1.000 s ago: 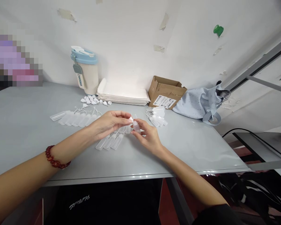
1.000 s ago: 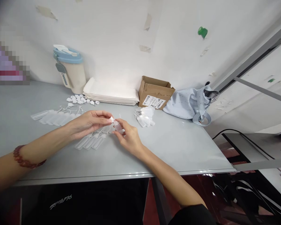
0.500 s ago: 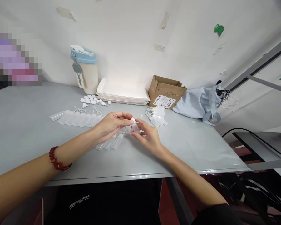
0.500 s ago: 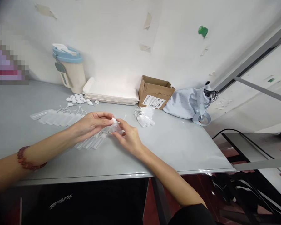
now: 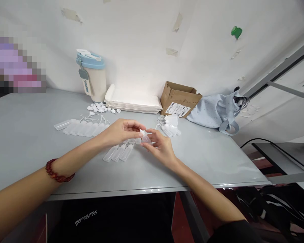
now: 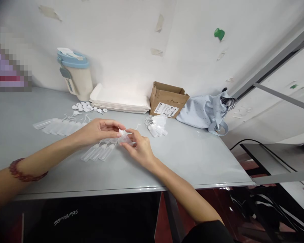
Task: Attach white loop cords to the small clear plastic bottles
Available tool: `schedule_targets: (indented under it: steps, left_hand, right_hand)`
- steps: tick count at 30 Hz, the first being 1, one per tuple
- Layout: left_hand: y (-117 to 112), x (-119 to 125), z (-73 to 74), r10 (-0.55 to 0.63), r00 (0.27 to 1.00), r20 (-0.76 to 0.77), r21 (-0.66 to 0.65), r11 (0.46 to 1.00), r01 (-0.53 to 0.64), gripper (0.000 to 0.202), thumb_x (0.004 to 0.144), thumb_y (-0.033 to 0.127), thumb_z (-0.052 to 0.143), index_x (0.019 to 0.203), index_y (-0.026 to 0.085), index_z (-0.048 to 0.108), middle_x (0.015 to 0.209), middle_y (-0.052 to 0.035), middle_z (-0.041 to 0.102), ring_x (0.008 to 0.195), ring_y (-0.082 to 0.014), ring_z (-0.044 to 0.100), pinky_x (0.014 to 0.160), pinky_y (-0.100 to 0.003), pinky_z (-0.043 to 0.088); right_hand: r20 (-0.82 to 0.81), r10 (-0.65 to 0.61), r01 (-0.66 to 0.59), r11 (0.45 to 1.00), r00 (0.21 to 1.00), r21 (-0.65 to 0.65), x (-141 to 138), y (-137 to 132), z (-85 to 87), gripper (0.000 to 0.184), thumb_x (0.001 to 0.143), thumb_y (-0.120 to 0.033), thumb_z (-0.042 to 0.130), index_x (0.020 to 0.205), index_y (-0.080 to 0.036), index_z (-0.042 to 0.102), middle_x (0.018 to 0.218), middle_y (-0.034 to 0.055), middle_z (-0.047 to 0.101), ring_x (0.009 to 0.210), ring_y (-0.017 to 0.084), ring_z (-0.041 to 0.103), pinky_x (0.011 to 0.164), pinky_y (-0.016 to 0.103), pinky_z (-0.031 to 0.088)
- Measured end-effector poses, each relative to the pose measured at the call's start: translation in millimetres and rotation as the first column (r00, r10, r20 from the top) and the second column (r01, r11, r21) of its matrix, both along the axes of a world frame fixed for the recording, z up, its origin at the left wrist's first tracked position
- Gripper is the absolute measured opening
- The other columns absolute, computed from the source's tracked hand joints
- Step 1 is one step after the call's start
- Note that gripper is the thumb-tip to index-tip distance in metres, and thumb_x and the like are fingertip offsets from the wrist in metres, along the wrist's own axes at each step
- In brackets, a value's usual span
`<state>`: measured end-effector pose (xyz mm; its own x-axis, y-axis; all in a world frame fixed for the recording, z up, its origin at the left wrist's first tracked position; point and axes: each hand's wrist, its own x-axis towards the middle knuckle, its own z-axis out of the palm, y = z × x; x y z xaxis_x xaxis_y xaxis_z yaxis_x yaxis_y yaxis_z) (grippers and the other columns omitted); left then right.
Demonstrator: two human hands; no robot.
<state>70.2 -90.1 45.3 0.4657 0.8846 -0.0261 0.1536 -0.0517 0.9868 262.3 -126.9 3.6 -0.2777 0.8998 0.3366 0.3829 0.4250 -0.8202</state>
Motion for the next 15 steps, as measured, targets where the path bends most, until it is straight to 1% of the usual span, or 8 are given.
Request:
schedule_targets:
  steps: [4, 7, 9, 12, 15]
  left_hand:
    - [-0.1, -4.6, 6.7, -0.06, 0.99, -0.131, 0.024, 0.998, 0.064, 0.025, 0.071, 0.037, 0.072, 0.09, 0.02, 0.072, 0.085, -0.0042, 0.072, 0.082, -0.0207, 0.064, 0.07, -0.029, 0.049]
    - [-0.2, -6.3, 8.9, -0.112, 0.98, -0.165, 0.027, 0.993, 0.118, 0.026, 0.072, 0.036, 0.07, 0.09, 0.018, 0.071, 0.086, -0.0051, 0.071, 0.083, -0.021, 0.064, 0.071, -0.03, 0.049]
    - [0.0, -6.8, 8.2, -0.138, 0.974, -0.178, 0.076, 0.985, 0.154, 0.025, 0.073, 0.034, 0.069, 0.092, 0.017, 0.07, 0.088, -0.0052, 0.07, 0.083, -0.0201, 0.063, 0.073, -0.03, 0.049]
    - [0.5, -7.4, 5.5, -0.117, 0.973, -0.201, 0.183, 0.971, 0.154, 0.023, 0.074, 0.031, 0.066, 0.091, 0.017, 0.07, 0.091, -0.0049, 0.068, 0.08, -0.0178, 0.061, 0.07, -0.029, 0.048]
    - [1.2, -8.1, 3.6, -0.093, 0.974, -0.205, 0.228, 0.964, 0.14, 0.021, 0.075, 0.03, 0.065, 0.09, 0.017, 0.071, 0.093, -0.0046, 0.067, 0.079, -0.0164, 0.06, 0.069, -0.027, 0.047]
  right_hand:
    - [0.028, 0.012, -0.012, 1.0, 1.0, 0.023, 0.6, -1.6, 0.1, 0.038, 0.081, -0.034, 0.066, 0.113, -0.019, 0.053, 0.091, 0.0066, 0.071, 0.08, 0.017, 0.069, 0.06, 0.027, 0.057]
    - [0.071, 0.002, -0.007, 0.997, 0.997, 0.075, 1.3, -1.8, -1.6, 0.036, 0.081, -0.033, 0.066, 0.112, -0.02, 0.054, 0.093, 0.0071, 0.071, 0.085, 0.018, 0.069, 0.062, 0.026, 0.056]
    - [0.076, 0.001, -0.008, 0.997, 0.997, 0.081, 1.5, -1.7, -2.5, 0.036, 0.08, -0.033, 0.067, 0.111, -0.02, 0.055, 0.093, 0.0072, 0.072, 0.084, 0.018, 0.069, 0.061, 0.026, 0.056]
    - [0.04, 0.017, -0.018, 0.999, 0.999, 0.034, 1.1, -1.4, -2.3, 0.036, 0.079, -0.033, 0.068, 0.11, -0.019, 0.054, 0.091, 0.0066, 0.072, 0.079, 0.017, 0.069, 0.058, 0.025, 0.055]
    - [-0.008, 0.024, -0.024, 1.0, 1.0, -0.014, 0.4, -1.5, -0.8, 0.037, 0.079, -0.035, 0.069, 0.109, -0.02, 0.053, 0.089, 0.0061, 0.072, 0.076, 0.016, 0.069, 0.056, 0.026, 0.055]
